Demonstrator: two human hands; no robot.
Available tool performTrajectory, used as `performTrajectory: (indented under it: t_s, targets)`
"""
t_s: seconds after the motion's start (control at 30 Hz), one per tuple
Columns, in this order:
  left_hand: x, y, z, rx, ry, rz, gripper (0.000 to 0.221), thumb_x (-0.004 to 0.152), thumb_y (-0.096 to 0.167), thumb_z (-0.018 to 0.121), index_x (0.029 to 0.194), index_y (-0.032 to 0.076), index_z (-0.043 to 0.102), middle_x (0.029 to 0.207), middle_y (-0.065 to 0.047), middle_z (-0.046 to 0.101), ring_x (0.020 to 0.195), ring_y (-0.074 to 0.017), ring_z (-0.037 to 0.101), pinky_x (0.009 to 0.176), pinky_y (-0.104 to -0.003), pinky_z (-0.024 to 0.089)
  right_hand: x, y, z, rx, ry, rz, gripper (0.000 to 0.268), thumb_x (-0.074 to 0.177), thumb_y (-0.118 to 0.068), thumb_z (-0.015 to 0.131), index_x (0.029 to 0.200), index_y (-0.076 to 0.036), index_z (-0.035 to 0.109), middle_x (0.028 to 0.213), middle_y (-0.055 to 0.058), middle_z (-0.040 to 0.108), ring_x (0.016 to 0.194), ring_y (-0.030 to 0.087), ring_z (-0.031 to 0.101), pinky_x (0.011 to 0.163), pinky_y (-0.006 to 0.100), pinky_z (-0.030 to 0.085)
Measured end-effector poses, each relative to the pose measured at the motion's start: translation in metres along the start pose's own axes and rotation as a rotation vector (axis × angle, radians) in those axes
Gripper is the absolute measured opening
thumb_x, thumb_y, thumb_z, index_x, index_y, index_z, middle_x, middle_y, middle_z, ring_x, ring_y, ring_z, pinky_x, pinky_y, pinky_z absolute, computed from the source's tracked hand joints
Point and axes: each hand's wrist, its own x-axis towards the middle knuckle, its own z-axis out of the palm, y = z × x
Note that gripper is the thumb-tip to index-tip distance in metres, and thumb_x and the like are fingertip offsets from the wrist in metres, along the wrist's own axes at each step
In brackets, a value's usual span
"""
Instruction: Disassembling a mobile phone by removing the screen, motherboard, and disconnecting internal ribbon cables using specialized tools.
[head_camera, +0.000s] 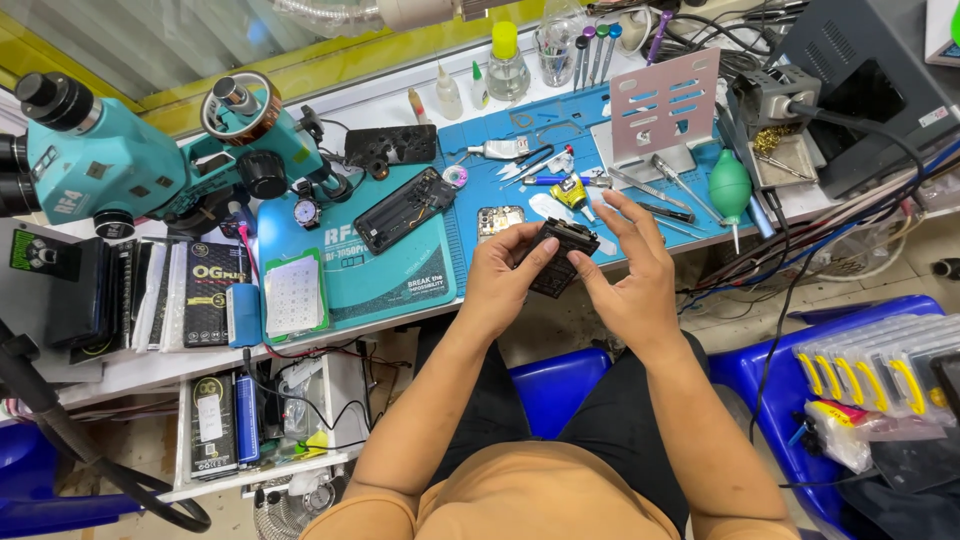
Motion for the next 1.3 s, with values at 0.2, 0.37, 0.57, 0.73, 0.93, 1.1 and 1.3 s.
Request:
performTrajectory:
  t_s: [0.2, 0.37, 0.57, 0.73, 0.93, 1.1, 1.3]
  targets:
    - [0.005, -0.012, -0.009, -0.097, 0.052, -0.005, 0.022, 0.098, 0.017, 0.071, 0.114, 0.001, 0.073, 0.092, -0.009, 0.072, 0.088, -0.0132, 0.07, 0.08, -0.033, 0.061, -0.023, 0.017, 0.013, 0.239, -0.033, 0.275, 0.064, 0.092, -0.013, 0.081, 0.147, 0.0, 0.051, 0.136, 0.019, 0.06, 0.132, 0.037, 0.057, 0.103, 0.05, 0.052]
    - [0.007, -0.032, -0.001, -0.271, 0.079, -0.031, 0.019, 0.096, 0.015, 0.074, 0.11, 0.002, 0.074, 0.089, -0.005, 0.069, 0.085, -0.0129, 0.072, 0.076, -0.031, 0.062, -0.036, 0.023, 0.024, 0.428, -0.116, 0.514, 0.038, 0.093, -0.021, 0.079, 0.127, -0.005, 0.071, 0.114, 0.012, 0.076, 0.11, 0.022, 0.072, 0.096, 0.036, 0.06]
    - [-0.004, -0.005, 0.008, -0.336, 0.104, -0.15, 0.02, 0.099, 0.014, 0.067, 0.112, 0.0, 0.07, 0.086, -0.007, 0.068, 0.081, -0.0159, 0.071, 0.073, -0.031, 0.062, -0.038, 0.038, -0.011, 0.295, -0.067, 0.508, 0.034, 0.106, -0.037, 0.06, 0.093, -0.013, 0.08, 0.086, 0.006, 0.08, 0.082, 0.011, 0.074, 0.079, 0.031, 0.059]
    - [-0.006, 0.002, 0.009, -0.4, 0.124, -0.193, 0.018, 0.1, 0.012, 0.065, 0.114, 0.001, 0.067, 0.089, -0.009, 0.07, 0.08, -0.0175, 0.072, 0.073, -0.032, 0.062, -0.048, 0.108, -0.07, 0.336, 0.256, 0.492, 0.034, 0.116, -0.019, 0.041, 0.088, -0.007, 0.058, 0.06, 0.009, 0.063, 0.051, 0.016, 0.058, 0.059, 0.026, 0.053]
    - [-0.007, -0.014, 0.006, -0.405, 0.093, -0.193, 0.018, 0.1, 0.01, 0.063, 0.117, 0.003, 0.065, 0.096, -0.012, 0.073, 0.085, -0.0196, 0.074, 0.075, -0.034, 0.063, -0.051, 0.222, -0.145, 0.149, 0.67, 0.534, 0.028, 0.093, 0.013, 0.046, 0.112, -0.002, 0.059, 0.099, 0.012, 0.062, 0.062, 0.012, 0.062, 0.06, 0.026, 0.062]
    - [-0.008, -0.01, 0.012, -0.376, 0.053, -0.196, 0.017, 0.101, 0.01, 0.062, 0.116, 0.004, 0.065, 0.097, -0.012, 0.074, 0.086, -0.0197, 0.074, 0.076, -0.034, 0.063, -0.063, 0.26, -0.148, 0.042, 0.485, 0.783, 0.04, 0.095, 0.007, 0.048, 0.131, 0.0, 0.062, 0.102, 0.019, 0.07, 0.061, 0.019, 0.07, 0.05, 0.03, 0.063]
    - [-0.005, -0.012, 0.013, -0.355, 0.084, -0.177, 0.015, 0.1, 0.009, 0.062, 0.113, 0.005, 0.065, 0.095, -0.012, 0.073, 0.083, -0.0195, 0.074, 0.074, -0.034, 0.064, -0.042, 0.231, -0.144, -0.048, 0.27, 0.792, 0.073, 0.097, 0.006, 0.048, 0.164, 0.0, 0.019, 0.107, 0.026, 0.071, 0.065, 0.024, 0.07, 0.052, 0.032, 0.062]
